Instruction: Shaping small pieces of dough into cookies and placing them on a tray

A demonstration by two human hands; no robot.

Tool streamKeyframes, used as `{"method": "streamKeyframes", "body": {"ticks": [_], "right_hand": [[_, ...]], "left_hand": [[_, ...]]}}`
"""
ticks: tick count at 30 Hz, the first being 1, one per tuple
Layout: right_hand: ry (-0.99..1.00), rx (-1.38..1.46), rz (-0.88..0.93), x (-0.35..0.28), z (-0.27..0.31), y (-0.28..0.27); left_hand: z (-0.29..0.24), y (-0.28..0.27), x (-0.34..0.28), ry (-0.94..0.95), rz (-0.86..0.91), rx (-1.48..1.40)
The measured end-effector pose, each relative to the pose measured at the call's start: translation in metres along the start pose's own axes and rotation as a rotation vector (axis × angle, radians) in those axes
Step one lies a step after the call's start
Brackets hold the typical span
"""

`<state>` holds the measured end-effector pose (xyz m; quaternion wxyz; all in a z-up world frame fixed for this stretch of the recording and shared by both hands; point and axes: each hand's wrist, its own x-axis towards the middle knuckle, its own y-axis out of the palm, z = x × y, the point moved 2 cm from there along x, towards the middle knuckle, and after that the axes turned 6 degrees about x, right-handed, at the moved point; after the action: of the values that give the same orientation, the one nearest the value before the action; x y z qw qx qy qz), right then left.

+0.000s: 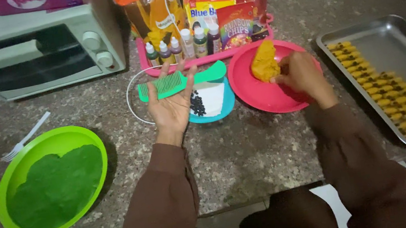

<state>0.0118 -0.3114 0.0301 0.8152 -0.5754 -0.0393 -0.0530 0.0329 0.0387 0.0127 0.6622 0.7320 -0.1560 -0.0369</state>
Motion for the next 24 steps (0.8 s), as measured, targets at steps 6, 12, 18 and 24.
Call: {"method": "streamKeyframes", "body": {"ticks": [6,12,18,24], "right_hand": [[0.006,-0.008,-0.049,0.017,-0.043,0.032],[0.081,-0.092,-0.090,0.019,-0.054,0.039],[0.028,-0.014,-0.141,0.003,-0.031,0.022],[0.023,0.064,-0.128,-0.001,-0.024,0.013]], "left_hand": [[0.003,0.008,-0.006,0.002,-0.001,0.020],[0.005,0.009,-0.006,-0.007,0.003,0.028],[0.004,0.008,-0.008,-0.001,-0.016,0.040],[0.002,0.004,-0.004,0.015,-0.015,0.053]]}}
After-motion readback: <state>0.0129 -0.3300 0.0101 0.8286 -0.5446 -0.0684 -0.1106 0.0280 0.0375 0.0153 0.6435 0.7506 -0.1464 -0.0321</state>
